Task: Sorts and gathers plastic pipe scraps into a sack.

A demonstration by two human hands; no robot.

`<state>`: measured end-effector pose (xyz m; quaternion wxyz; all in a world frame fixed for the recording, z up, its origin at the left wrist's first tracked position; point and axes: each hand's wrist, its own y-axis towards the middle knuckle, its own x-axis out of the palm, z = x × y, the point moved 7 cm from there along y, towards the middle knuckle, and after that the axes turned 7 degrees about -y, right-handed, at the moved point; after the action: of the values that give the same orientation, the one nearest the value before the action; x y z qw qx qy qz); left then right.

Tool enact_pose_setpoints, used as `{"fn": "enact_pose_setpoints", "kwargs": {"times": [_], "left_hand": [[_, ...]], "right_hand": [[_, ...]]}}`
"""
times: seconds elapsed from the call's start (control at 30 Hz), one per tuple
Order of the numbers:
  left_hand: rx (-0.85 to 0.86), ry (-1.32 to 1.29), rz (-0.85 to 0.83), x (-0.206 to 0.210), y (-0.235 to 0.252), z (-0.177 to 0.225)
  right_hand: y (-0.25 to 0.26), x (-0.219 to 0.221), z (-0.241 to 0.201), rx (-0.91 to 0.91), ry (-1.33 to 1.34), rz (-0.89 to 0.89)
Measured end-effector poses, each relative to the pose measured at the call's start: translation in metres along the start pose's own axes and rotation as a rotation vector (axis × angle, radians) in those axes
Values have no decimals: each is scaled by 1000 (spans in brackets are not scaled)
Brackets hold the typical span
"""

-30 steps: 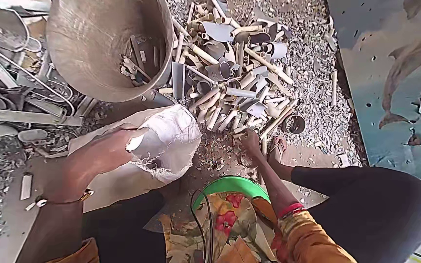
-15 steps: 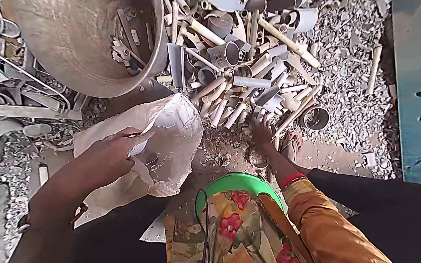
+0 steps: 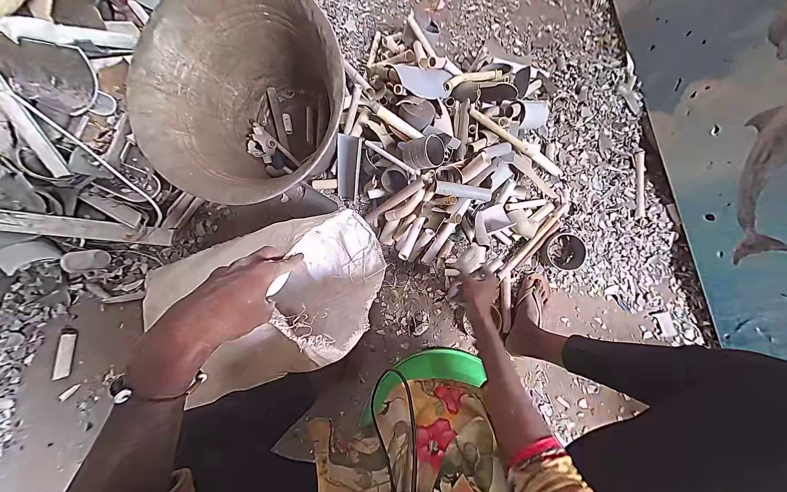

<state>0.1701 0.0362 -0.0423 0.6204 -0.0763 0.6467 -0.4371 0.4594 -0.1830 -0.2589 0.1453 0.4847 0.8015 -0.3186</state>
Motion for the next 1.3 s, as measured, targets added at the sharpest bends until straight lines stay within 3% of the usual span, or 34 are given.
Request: {"fn": "enact_pose_setpoints", "kwargs": {"times": [0.07,0.2,0.23,0.33,0.47,0.63,0.83,0.97,1.07,1.2,1.3], "left_hand": [[-4,-6,13,-1,-4,1],[-1,-28,38,0,-9,-1],[14,-39,46,2,-10,-4],[55,-73,86,6,-13,-14],[122,-97,131,10,-12,-28],[194,-108,165,11,-8,-27],[200,-80,137,11,-1,-18],[165,-72,89,11,-4,-15],[119,-74,63,8,-8,-14],[118,-68,113,3,-17,-13],[109,-48,132,2,-19,-16]], "right_hand": [[-51,44,-36,-118,67,-120],[-156,127,-131,-521,198,-845],[-161,131,-141,-528,215,-902],[-104,111,-121,-420,84,-581],[-6,55,-30,-299,-577,-276],[59,37,79,-253,-1075,-320],[66,52,88,-389,-1317,-526],[72,44,98,-334,-1264,-493],[71,25,86,-270,-994,-358],[25,2,35,-455,-417,-19],[-30,21,-20,-487,-163,96]]}}
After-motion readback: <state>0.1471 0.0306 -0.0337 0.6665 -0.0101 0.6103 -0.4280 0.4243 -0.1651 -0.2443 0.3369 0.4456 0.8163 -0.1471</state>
